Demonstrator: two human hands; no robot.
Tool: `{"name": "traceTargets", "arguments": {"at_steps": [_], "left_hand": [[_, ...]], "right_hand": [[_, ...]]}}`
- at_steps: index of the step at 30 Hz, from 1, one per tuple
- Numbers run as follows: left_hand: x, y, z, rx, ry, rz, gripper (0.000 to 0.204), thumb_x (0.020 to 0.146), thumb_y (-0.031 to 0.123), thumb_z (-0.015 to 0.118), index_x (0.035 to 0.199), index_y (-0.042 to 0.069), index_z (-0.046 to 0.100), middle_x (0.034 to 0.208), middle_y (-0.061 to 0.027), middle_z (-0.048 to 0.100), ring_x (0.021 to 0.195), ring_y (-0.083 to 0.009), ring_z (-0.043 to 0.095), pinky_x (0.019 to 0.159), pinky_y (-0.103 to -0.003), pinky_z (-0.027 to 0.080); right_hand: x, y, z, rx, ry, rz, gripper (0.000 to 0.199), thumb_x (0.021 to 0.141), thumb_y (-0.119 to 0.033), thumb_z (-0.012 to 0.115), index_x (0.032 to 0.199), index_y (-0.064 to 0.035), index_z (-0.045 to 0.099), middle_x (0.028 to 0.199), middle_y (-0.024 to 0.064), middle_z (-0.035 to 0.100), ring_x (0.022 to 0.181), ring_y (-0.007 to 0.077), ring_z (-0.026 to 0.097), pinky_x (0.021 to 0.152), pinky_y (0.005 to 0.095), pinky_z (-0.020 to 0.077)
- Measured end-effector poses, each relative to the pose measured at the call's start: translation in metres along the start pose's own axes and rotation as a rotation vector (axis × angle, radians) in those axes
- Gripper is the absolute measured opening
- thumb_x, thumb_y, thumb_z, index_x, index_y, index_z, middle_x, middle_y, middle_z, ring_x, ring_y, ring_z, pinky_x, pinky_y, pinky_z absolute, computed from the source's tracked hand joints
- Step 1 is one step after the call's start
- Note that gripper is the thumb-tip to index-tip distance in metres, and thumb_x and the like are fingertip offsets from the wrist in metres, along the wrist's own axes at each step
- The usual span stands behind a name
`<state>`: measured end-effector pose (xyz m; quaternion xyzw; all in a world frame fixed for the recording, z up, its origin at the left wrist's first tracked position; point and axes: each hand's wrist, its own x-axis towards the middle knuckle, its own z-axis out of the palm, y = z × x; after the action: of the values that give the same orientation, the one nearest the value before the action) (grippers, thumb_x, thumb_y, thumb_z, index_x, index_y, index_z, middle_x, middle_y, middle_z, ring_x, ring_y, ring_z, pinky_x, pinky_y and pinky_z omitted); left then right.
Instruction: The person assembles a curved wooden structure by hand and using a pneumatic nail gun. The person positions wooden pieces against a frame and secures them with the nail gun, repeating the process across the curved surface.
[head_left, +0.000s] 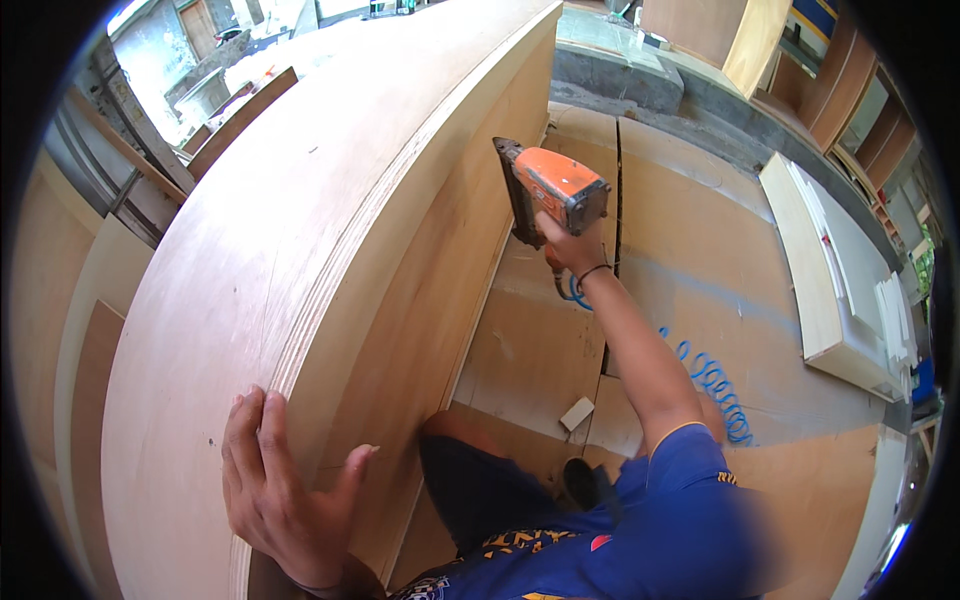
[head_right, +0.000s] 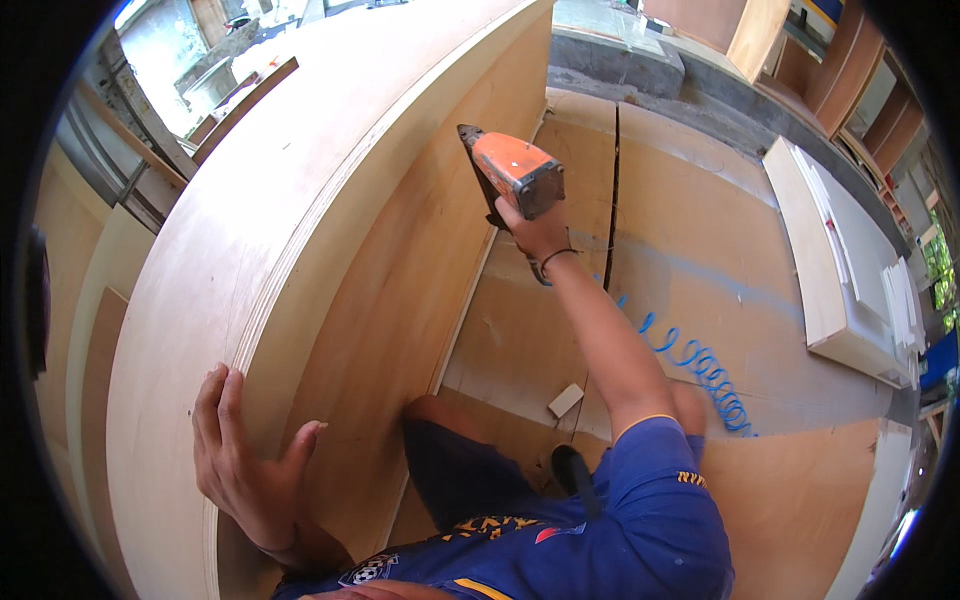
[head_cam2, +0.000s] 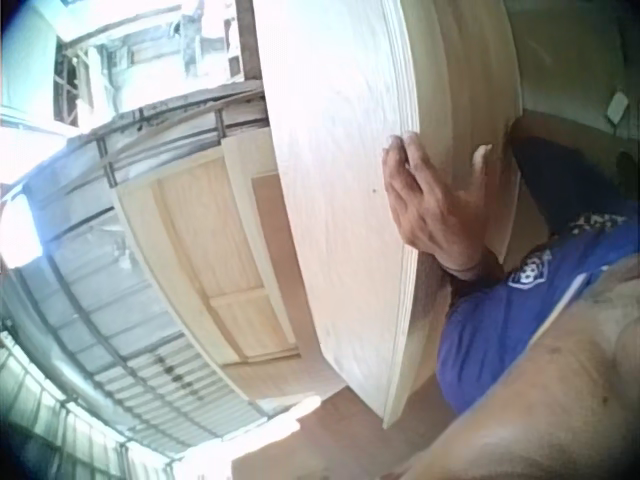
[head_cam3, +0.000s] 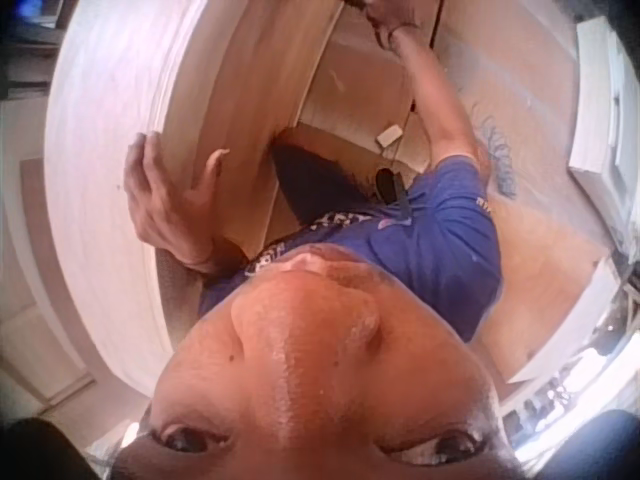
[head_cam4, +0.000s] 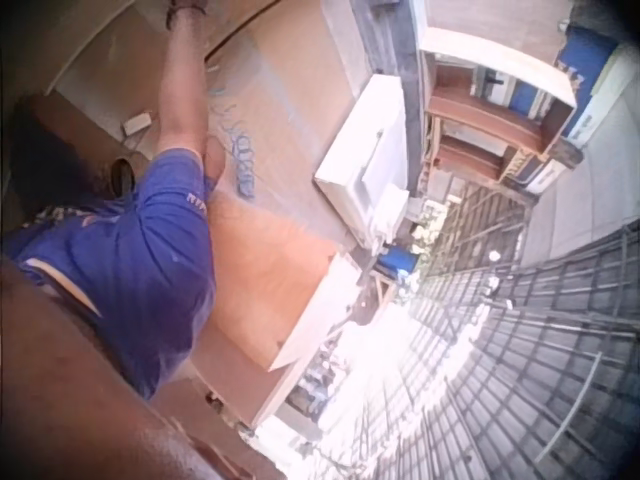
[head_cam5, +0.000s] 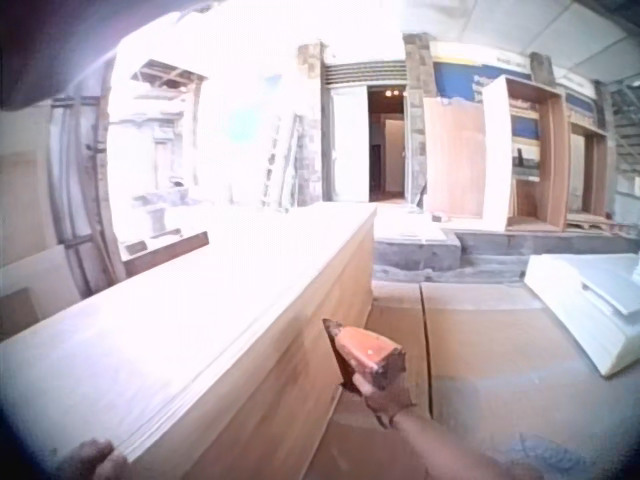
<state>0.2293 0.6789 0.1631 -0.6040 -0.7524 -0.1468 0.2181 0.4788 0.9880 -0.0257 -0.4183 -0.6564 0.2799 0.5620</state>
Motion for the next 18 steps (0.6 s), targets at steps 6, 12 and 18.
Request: {"name": "traceTargets", "arguments": {"at_steps": [6, 12, 18], "left_hand": [[0.009, 0.011, 0.005, 0.059, 0.045, -0.088, 0.069, 0.053, 0.026, 0.086, 0.115, 0.008, 0.062, 0.118, -0.0091, 0.061, 0.109, -0.0303, 0.059, 0.087, -0.041, 0.049], [0.019, 0.004, 0.023, 0.177, 0.164, 0.025, 0.062, 0.065, 0.044, 0.081, 0.114, 0.009, 0.063, 0.114, -0.0067, 0.063, 0.104, -0.0257, 0.063, 0.084, -0.037, 0.051], [0.03, 0.05, 0.049, 0.25, 0.2, 0.035, 0.052, 0.072, 0.046, 0.073, 0.11, 0.011, 0.064, 0.11, -0.0035, 0.063, 0.101, -0.0206, 0.063, 0.08, -0.033, 0.052]], "right_hand": [[0.012, -0.003, -0.038, -0.323, 0.024, -0.394, 0.038, 0.078, -0.025, 0.071, 0.11, -0.0046, 0.063, 0.112, 0.0116, 0.065, 0.106, 0.0311, 0.06, 0.091, 0.043, 0.046], [-0.009, -0.026, -0.022, 0.77, -0.002, 0.288, 0.039, 0.081, 0.0, 0.055, 0.119, 0.0014, 0.056, 0.093, 0.0094, 0.063, 0.075, 0.0115, 0.054, 0.071, 0.0271, 0.0477], [-0.019, -0.01, -0.034, 1.015, -0.131, 0.459, 0.044, 0.082, -0.004, 0.051, 0.125, 0.0036, 0.052, 0.073, 0.0022, 0.046, 0.067, 0.0112, 0.045, 0.068, 0.0284, 0.0437]]}}
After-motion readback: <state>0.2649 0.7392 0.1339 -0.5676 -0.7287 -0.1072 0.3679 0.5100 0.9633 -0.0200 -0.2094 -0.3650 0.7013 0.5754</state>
